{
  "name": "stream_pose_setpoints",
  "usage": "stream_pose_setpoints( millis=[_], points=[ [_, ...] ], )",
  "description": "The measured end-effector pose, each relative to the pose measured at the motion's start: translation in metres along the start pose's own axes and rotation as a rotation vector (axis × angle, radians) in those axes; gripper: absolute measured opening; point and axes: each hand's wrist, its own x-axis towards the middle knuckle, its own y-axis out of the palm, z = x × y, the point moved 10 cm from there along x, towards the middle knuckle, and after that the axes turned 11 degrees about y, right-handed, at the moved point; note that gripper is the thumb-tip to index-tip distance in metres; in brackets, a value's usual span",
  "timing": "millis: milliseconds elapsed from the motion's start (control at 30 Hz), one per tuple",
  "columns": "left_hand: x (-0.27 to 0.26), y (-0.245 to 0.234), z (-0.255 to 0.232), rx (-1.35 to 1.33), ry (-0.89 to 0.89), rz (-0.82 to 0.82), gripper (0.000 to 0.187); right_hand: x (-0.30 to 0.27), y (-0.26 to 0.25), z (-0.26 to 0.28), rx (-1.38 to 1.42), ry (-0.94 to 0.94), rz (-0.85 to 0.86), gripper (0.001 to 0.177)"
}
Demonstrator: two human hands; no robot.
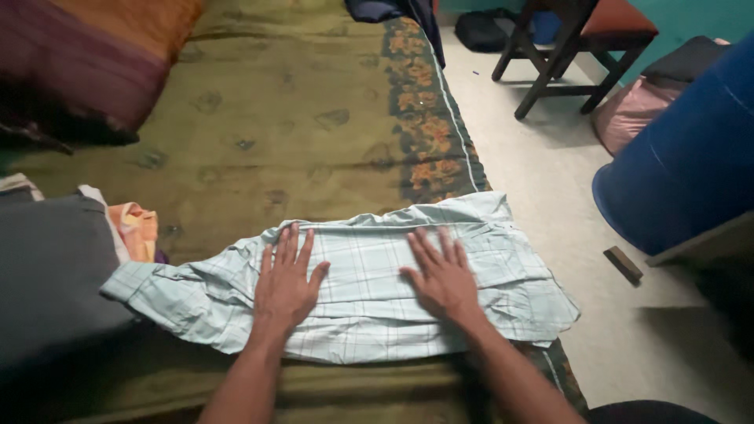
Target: The person unfolds a button-down shirt on a bed, smooths it out, and then buttons several buttons on the front of the shirt.
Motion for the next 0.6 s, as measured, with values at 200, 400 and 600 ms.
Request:
stream_pose_setpoints(
  millis=[200,400,600],
  points=[
    [0.01,-0.003,-0.022,0.127,0.02,0.159,0.072,0.007,-0.016,-0.058,-0.072,0.185,-0.031,0.082],
    [-0.013,-0.006,-0.065,-0.006,0.014,0.13,0.071,-0.009,-0.006,-0.041,-0.054,0.115,-0.104,0.088],
    [-0.051,-0.015,-0.034,0.114,-0.084,0.062,0.073,-0.024,-0.015,-0.08,-0.019,0.249,-0.022,0.08]
  ],
)
